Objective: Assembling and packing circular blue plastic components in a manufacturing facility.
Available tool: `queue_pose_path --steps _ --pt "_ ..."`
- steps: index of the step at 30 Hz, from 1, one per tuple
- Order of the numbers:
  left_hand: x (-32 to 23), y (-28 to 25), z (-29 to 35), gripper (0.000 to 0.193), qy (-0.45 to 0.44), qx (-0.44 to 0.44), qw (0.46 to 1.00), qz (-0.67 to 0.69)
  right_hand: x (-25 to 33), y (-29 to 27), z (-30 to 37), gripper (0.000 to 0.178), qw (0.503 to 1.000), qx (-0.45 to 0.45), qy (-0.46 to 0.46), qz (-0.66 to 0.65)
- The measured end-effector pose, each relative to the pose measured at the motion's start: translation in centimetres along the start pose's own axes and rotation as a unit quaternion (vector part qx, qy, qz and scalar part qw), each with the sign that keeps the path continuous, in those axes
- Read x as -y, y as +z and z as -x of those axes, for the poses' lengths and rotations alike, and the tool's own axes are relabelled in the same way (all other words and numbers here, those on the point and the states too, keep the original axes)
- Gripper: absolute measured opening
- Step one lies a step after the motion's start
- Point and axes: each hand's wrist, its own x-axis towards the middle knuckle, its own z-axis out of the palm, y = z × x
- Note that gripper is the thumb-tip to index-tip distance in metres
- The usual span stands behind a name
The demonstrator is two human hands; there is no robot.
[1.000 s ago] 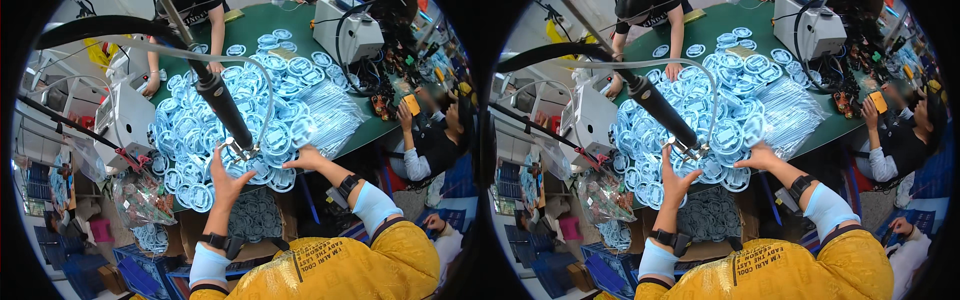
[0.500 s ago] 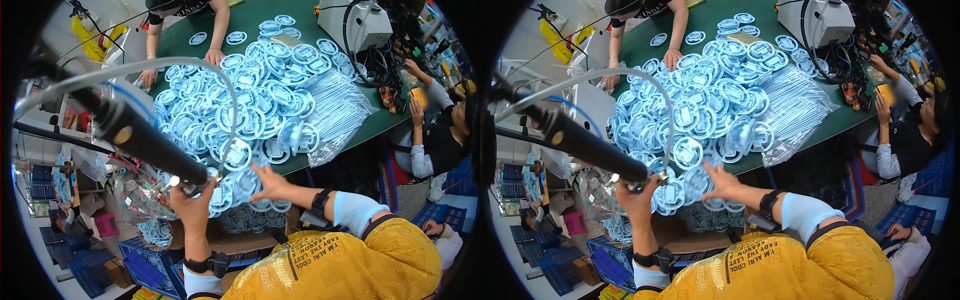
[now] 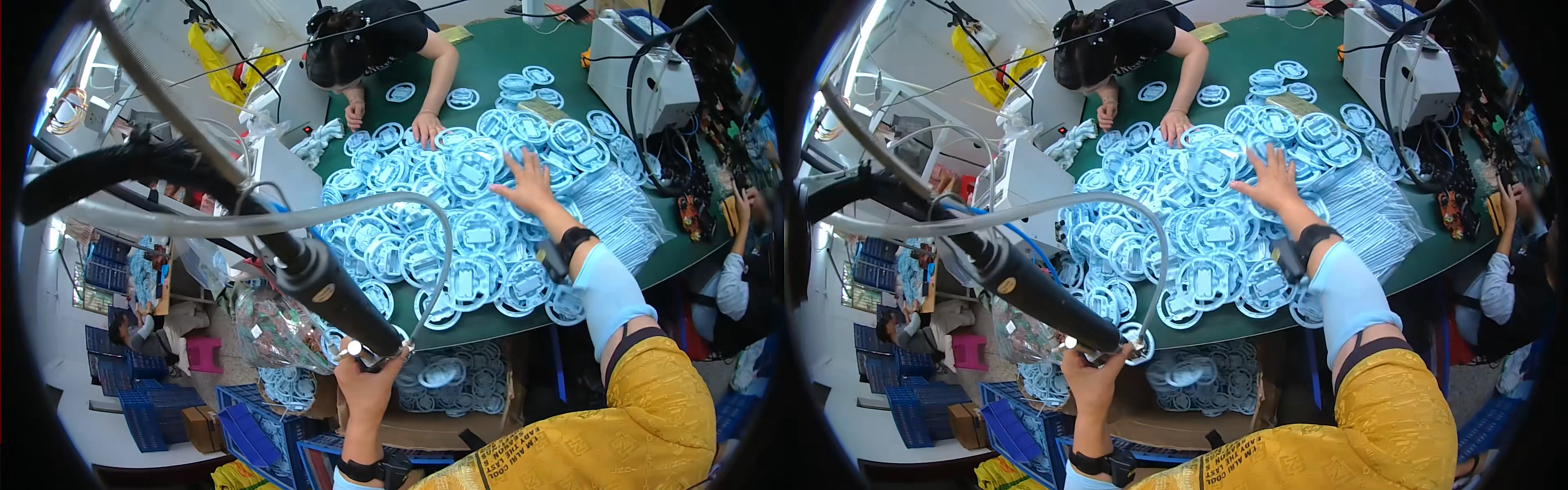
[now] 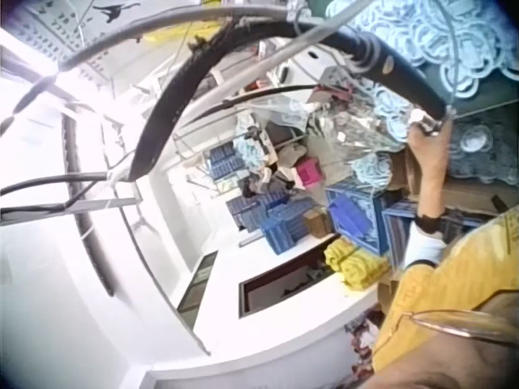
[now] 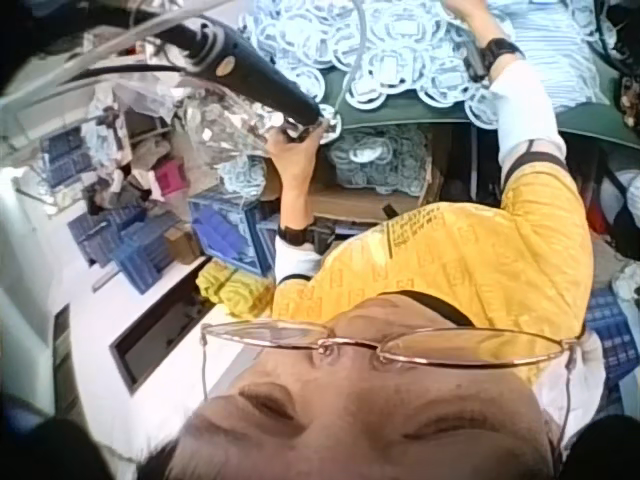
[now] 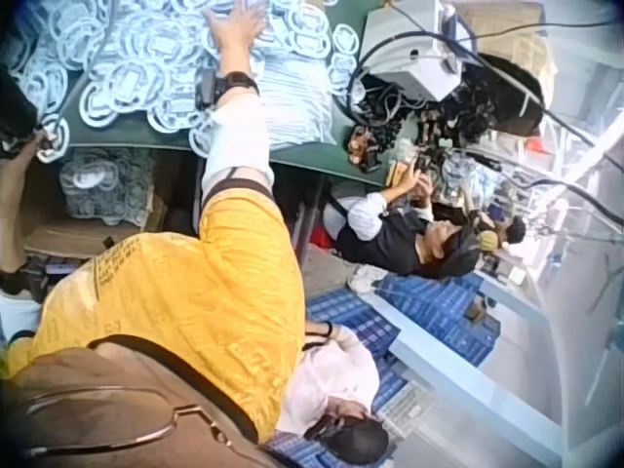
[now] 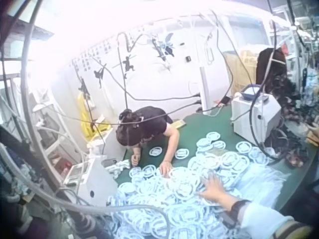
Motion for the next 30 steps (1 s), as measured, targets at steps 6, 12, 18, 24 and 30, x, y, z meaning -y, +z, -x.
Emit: queue_pose_path --steps 6,12,18,24,30 --pt "-0.5 -0.4 -0.2 0.039 -0.005 -0.057 0.998 0.022 4.6 4.3 6.8 0.081 0.994 0.067 -0.084 0.029" --pt "-1.0 -0.6 -0.1 0.045 0.011 -0.043 0.998 0.046 13.3 6.7 15.2 0.085 0.983 0.105 -0.111 -0.102" --pt "-1.4 0.4 0.4 0.044 0.022 -0.012 0.995 0.101 15.6 -1.4 19.7 0.068 0.906 0.186 -0.121 -0.361" --pt "-1.5 1.8 0.9 0.042 0.027 -0.004 0.995 0.095 -2.0 -4.5 24.9 0.073 0.997 -0.076 -0.02 -0.024" --pt "-0.4 3.8 0.1 0.041 0.039 0.004 0.996 0.08 1.6 2.4 26.7 0.078 0.998 0.048 -0.047 0.015"
